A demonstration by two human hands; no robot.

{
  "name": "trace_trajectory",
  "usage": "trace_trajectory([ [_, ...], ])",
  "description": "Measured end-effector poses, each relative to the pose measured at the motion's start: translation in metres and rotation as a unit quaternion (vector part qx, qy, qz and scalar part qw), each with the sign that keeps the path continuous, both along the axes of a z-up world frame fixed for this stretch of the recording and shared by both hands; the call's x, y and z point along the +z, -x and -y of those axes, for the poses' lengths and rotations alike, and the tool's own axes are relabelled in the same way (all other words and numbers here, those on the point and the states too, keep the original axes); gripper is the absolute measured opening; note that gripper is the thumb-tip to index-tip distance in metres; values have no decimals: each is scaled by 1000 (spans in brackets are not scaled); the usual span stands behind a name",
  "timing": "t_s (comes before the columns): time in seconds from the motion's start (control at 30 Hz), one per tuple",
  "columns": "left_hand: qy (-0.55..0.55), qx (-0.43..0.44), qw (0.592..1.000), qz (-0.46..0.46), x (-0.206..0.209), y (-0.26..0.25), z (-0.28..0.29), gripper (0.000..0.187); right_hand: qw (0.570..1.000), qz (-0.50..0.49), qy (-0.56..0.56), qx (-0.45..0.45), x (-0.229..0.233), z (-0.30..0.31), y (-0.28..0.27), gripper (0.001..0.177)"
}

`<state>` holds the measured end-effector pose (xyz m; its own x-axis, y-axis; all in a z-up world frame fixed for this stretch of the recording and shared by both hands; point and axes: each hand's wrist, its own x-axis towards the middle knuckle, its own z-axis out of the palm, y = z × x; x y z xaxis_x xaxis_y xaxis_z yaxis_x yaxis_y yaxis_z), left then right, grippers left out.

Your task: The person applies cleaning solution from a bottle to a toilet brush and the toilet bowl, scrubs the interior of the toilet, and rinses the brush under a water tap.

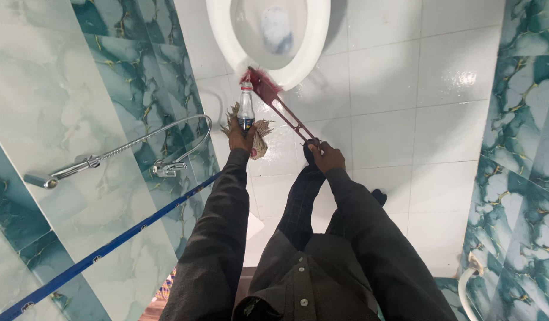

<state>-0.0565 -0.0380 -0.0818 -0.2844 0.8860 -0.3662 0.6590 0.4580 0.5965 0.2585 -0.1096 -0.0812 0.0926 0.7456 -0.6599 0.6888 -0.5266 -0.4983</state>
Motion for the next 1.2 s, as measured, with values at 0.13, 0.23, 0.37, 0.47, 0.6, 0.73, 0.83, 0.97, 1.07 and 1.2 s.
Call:
trace_trajectory([
  [0.13,13,15,1000,-14,2,5,-4,74,1000,-7,-9,11,-4,-10,9,59],
  [0.23,33,48,998,-9,10,4,-5,78,1000,9,12,15,-11,-5,18,61],
  [0.37,12,56,998,4,10,7,-8,86,1000,-6,-18,16,-3,-5,24,61],
  [0.47,50,47,998,-5,11,11,-9,76,997,-41,-58,8,-1,-31,36,58],
  [0.6,-23,50,998,-2,19,13,-19,72,999,-16,-19,20,-3,-51,45,55],
  [0.73,2,63,998,11,21,19,-31,65,996,-38,-76,-1,-2,-37,47,48],
  [0.83,4,45,999,1,17,23,-37,66,994,-29,-109,14,-19,-56,59,53],
  [0.97,16,40,999,-24,13,30,-60,64,994,-43,-98,-1,-35,-79,78,60],
  [1.07,-19,45,999,1,16,34,-71,67,997,-49,-60,15,-32,-74,76,64],
  [1.2,-13,43,999,-12,23,38,-83,59,993,-45,-109,26,-26,-82,74,58],
])
